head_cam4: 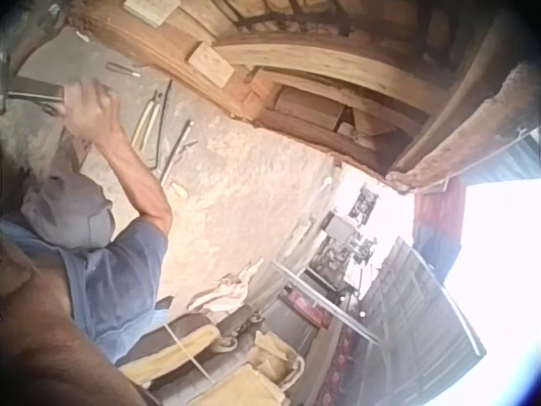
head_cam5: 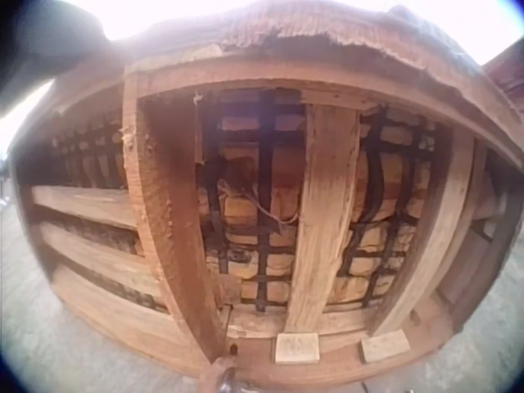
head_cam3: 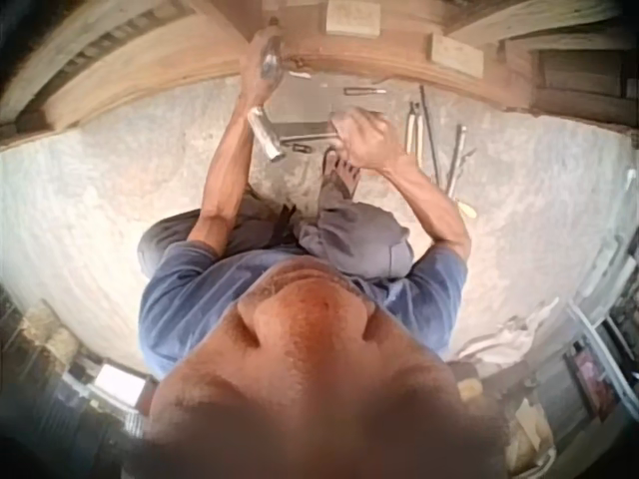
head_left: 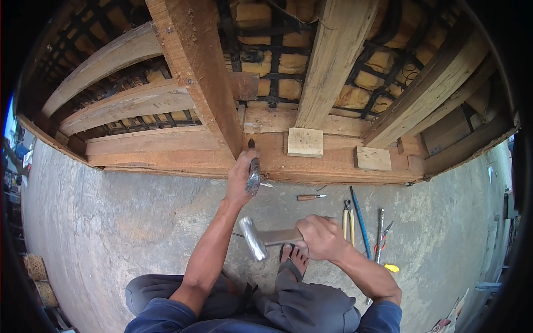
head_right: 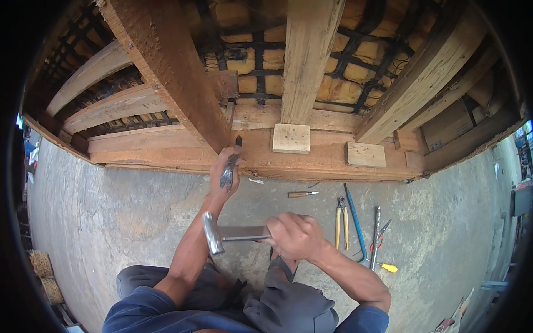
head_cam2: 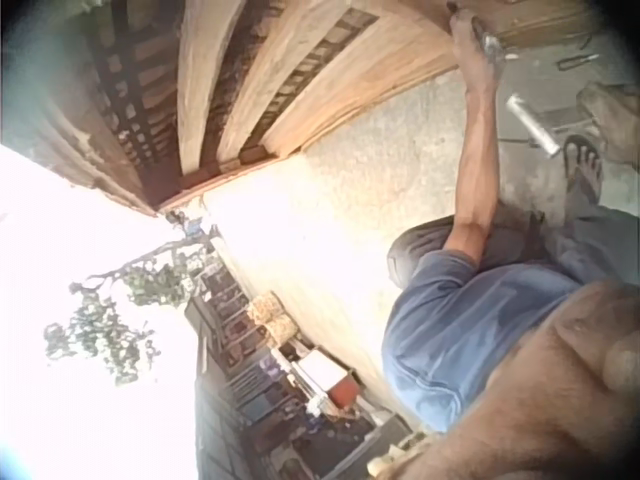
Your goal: The person is repairing a wooden structure, likely a bed frame, by using a hammer and a crowbar to remove nails and adjust wooden planks. They repeatedly pry and hammer at the joints to disassemble or reposition the wood components.
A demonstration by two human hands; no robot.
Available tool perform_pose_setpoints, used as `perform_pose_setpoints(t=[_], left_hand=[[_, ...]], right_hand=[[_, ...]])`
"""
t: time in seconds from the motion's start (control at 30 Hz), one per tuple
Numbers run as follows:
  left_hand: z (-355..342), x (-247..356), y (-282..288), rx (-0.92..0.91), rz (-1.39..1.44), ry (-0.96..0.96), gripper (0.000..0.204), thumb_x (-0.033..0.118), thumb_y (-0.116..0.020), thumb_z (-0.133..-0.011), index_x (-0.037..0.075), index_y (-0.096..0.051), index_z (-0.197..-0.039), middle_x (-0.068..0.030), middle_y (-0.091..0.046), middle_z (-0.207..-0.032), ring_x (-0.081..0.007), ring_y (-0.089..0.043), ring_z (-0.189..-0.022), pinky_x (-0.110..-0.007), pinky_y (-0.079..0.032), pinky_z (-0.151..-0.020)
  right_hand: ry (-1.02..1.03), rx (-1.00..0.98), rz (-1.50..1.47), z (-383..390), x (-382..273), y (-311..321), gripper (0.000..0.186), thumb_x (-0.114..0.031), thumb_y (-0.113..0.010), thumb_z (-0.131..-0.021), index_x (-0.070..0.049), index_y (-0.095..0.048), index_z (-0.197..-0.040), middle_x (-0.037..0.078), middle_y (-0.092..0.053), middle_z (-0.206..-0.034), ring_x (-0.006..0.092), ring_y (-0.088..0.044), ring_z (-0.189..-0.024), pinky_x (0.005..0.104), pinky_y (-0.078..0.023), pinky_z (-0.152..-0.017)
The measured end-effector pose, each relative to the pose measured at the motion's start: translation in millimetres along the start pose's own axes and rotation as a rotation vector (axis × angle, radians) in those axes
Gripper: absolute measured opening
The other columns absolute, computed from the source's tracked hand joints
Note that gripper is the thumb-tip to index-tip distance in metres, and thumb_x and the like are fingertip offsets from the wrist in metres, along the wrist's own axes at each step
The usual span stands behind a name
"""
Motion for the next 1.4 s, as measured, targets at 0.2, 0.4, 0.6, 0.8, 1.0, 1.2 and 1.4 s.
perform_pose_setpoints(t=[0.2,0.4,0.6,0.8,1.0,1.2,1.4], left_hand=[[-5,8,0,0.002,-0.008,-0.02,0.033,-0.013,-0.054,-0.09,0.005,-0.055,-0.117,-0.0172,-0.067,-0.108,-0.032,-0.068,-0.095,-0.035,-0.054,-0.085],[2,-1,-6,0.004,0.014,0.0,0.029,-0.012,-0.054,-0.092,0.004,-0.054,-0.116,-0.0174,-0.067,-0.107,-0.0293,-0.069,-0.097,-0.034,-0.053,-0.087],[4,-5,0,0.039,0.068,-0.058,0.025,-0.009,-0.055,-0.096,0.004,-0.054,-0.117,-0.0173,-0.068,-0.11,-0.0288,-0.069,-0.101,-0.036,-0.054,-0.09],[-1,8,-1,0.025,0.012,-0.053,0.023,-0.005,-0.056,-0.098,0.004,-0.054,-0.118,-0.0159,-0.07,-0.111,-0.0273,-0.07,-0.101,-0.037,-0.054,-0.09],[-5,4,2,-0.007,0.029,-0.014,0.038,-0.011,-0.052,-0.086,0.006,-0.056,-0.12,-0.0166,-0.067,-0.108,-0.0308,-0.068,-0.095,-0.036,-0.054,-0.085],[-11,12,-4,0.016,-0.03,-0.076,0.035,-0.012,-0.055,-0.088,0.006,-0.056,-0.118,-0.0167,-0.067,-0.102,-0.0324,-0.069,-0.089,-0.035,-0.054,-0.082],[5,-3,1,0.041,0.011,-0.07,0.024,-0.004,-0.055,-0.097,0.005,-0.056,-0.118,-0.0163,-0.07,-0.109,-0.0309,-0.071,-0.096,-0.037,-0.055,-0.082]], right_hand=[[-0.114,-0.045,0.1,3,12,-11,0.031,-0.024,-0.076,-0.076,-0.006,-0.055,-0.089,0.005,-0.048,-0.064,0.021,-0.06,-0.051,0.0359,-0.048,-0.04],[-0.098,-0.075,0.122,-3,9,-7,0.03,-0.025,-0.076,-0.08,-0.007,-0.053,-0.086,0.005,-0.048,-0.064,0.0185,-0.06,-0.052,0.0341,-0.048,-0.04],[0.198,0.018,0.057,2,-11,6,0.028,-0.027,-0.073,-0.085,-0.006,-0.054,-0.087,0.006,-0.052,-0.065,0.021,-0.064,-0.052,0.035,-0.049,-0.04],[0.113,0.0,0.045,-5,-24,8,0.026,-0.027,-0.07,-0.088,-0.008,-0.052,-0.086,0.005,-0.053,-0.066,0.0199,-0.064,-0.052,0.0356,-0.05,-0.04],[-0.071,-0.045,0.119,-22,-11,6,0.028,-0.027,-0.072,-0.084,-0.009,-0.051,-0.085,0.004,-0.05,-0.063,0.0183,-0.062,-0.051,0.0335,-0.051,-0.041],[-0.246,-0.084,0.101,-11,16,-12,0.029,-0.016,-0.077,-0.073,-0.006,-0.054,-0.087,0.009,-0.06,-0.07,0.0249,-0.066,-0.056,0.0385,-0.05,-0.044],[-0.043,-0.069,0.088,-9,-3,-4,0.026,-0.016,-0.075,-0.077,-0.005,-0.055,-0.088,0.009,-0.058,-0.067,0.0257,-0.066,-0.056,0.0387,-0.051,-0.044]])
Point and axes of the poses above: each hand's wrist, its own z-axis away from the middle knuckle, its own y-axis out of the back of the hand, x = y × z, the point moved 8 cm from there along -z, towards the middle knuckle
